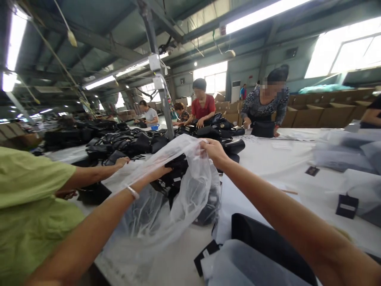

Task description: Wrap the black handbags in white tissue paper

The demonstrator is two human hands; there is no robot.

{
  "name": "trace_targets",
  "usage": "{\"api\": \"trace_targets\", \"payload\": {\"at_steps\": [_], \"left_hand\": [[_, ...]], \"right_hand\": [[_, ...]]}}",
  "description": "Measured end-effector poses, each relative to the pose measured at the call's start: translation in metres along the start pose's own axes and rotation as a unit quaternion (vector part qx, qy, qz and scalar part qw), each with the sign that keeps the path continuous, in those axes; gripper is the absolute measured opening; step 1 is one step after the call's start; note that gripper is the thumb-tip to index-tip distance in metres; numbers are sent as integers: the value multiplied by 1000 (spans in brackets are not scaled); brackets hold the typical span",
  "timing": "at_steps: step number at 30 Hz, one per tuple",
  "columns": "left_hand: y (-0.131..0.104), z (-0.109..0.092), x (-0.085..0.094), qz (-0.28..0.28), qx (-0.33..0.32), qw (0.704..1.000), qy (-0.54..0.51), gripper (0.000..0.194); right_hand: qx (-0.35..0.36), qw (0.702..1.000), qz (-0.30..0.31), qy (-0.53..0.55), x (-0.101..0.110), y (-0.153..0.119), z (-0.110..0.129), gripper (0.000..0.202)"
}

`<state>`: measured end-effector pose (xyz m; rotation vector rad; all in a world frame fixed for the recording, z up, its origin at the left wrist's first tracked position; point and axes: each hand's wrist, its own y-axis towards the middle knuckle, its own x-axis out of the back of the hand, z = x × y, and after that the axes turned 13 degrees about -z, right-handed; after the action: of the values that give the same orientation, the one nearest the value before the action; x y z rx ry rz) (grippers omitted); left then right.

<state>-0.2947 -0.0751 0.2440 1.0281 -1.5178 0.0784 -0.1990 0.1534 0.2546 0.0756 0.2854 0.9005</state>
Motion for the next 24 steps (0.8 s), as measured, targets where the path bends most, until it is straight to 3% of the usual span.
{"api": "trace_targets", "payload": {"at_steps": [6, 13, 18, 24], "left_hand": [[-45, 9, 21, 64, 32, 997, -35, 25], [-78, 8, 79, -1, 120, 972, -202, 48], [-64, -3, 126, -96, 151, 935, -306, 60], [-17, -24, 171, -168, 153, 880, -416, 61]], "right_hand": [[-30, 998, -50, -16, -13, 27, 5, 15], [-75, 988, -121, -58, -8, 39, -19, 15], [-92, 983, -145, -61, -4, 34, -33, 24], [-84, 992, -89, -13, 2, 5, -49, 9]]}}
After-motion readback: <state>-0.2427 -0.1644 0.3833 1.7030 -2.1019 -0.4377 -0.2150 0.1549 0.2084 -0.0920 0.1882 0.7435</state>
